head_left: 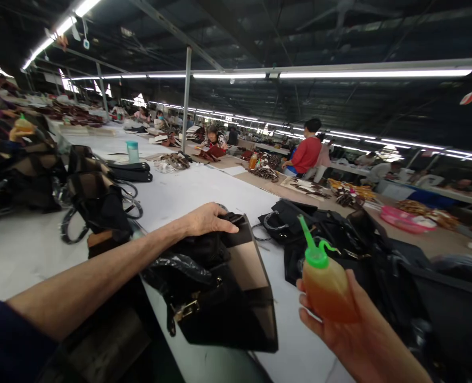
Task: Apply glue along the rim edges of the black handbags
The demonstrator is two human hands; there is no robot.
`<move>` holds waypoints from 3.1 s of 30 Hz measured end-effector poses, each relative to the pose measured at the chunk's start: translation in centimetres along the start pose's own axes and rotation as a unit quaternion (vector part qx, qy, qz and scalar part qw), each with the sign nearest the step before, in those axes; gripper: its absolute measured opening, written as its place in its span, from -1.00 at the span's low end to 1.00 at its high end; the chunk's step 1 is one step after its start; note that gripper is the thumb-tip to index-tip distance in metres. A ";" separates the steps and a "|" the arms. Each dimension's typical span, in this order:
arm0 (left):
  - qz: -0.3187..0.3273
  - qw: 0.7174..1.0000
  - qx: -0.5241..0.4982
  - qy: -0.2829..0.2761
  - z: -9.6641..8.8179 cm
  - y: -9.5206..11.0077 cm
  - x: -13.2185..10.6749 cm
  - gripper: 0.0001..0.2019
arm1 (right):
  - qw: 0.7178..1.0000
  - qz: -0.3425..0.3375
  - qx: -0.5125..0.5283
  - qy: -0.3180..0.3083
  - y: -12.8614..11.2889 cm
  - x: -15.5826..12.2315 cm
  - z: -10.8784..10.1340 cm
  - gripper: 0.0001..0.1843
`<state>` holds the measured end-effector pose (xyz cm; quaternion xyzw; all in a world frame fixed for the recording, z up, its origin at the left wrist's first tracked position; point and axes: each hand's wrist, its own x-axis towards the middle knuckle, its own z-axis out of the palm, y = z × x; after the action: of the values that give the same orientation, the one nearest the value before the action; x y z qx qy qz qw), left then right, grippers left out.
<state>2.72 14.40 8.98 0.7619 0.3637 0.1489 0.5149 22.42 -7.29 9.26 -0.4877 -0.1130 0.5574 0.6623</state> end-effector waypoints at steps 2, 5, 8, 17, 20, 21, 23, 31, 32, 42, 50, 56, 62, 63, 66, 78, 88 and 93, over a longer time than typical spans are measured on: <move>0.000 0.997 0.065 -0.050 -0.5 -0.6 -0.3 -0.64 | 0.997 -0.043 -0.056 0.013 -0.3 0.1 -0.5 -0.61; 0.007 0.984 0.136 -0.115 -0.3 -1.9 -0.9 -0.65 | 0.978 -0.145 -0.148 0.027 -0.3 0.7 -1.6 -0.62; 0.009 0.975 0.159 -0.153 0.2 -3.1 -1.7 -0.68 | 0.940 -0.221 -0.257 0.031 0.3 1.4 -2.9 -0.51; -0.006 0.957 0.174 -0.231 0.2 -3.0 -2.6 -0.70 | 0.828 -0.316 -0.457 0.074 1.4 1.7 -2.5 -0.42; -0.022 0.952 0.181 -0.247 0.2 -2.8 -2.9 -0.73 | 0.803 -0.344 -0.483 0.060 1.5 2.0 -2.4 -0.45; -0.024 0.950 0.183 -0.250 0.2 -2.8 -3.0 -0.74 | 0.794 -0.350 -0.495 0.050 1.5 2.2 -2.5 -0.45; -0.027 0.949 0.183 -0.255 0.2 -2.8 -3.3 -0.75 | 0.782 -0.353 -0.513 0.029 1.6 2.6 -2.8 -0.47; -0.053 0.946 0.131 -0.293 0.2 -2.8 -3.8 -0.82 | 0.781 -0.354 -0.515 0.001 2.0 3.3 -3.0 -0.46; -0.054 0.946 0.124 -0.294 0.2 -2.7 -3.8 -0.83 | 0.779 -0.353 -0.518 -0.002 2.0 3.3 -3.0 -0.45; -0.071 0.947 0.101 -0.295 0.0 -3.0 -3.9 -0.84 | 0.755 -0.370 -0.541 -0.017 2.1 3.4 -2.9 -0.47; -0.074 0.938 0.098 -0.323 -0.1 -3.8 -3.8 -0.78 | 0.771 -0.358 -0.526 -0.020 2.3 2.5 -2.8 -0.46; -0.074 0.937 0.103 -0.326 0.0 -4.0 -3.7 -0.78 | 0.742 -0.377 -0.554 -0.028 2.0 2.8 -2.5 -0.51; -0.098 0.931 0.113 -0.333 0.1 -3.7 -3.9 -0.79 | 0.764 -0.408 -0.497 -0.049 2.5 2.1 -2.1 -0.51; -0.099 0.930 0.116 -0.334 0.2 -3.8 -3.9 -0.79 | 0.774 -0.414 -0.477 -0.052 2.6 1.9 -2.2 -0.53; -0.102 0.927 0.117 -0.342 0.2 -3.9 -3.8 -0.77 | 0.769 -0.436 -0.458 -0.090 2.7 1.8 -2.8 -0.53; -0.099 0.916 0.136 -0.364 0.2 -4.3 -3.5 -0.67 | 0.682 -0.488 -0.526 -0.140 2.6 2.8 -3.2 -0.53; -0.051 0.926 0.169 -0.334 0.0 -4.2 -3.6 -0.72 | 0.699 -0.428 -0.565 -0.092 3.6 2.4 -4.6 -0.52; -0.031 0.929 0.191 -0.314 -0.1 -3.9 -3.4 -0.72 | 0.726 -0.386 -0.568 -0.049 3.5 2.5 -4.8 -0.54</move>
<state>-1.30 12.86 6.01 0.8420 0.2279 -0.1861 0.4521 24.42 -7.98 3.12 -0.6592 -0.6189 0.1085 0.4131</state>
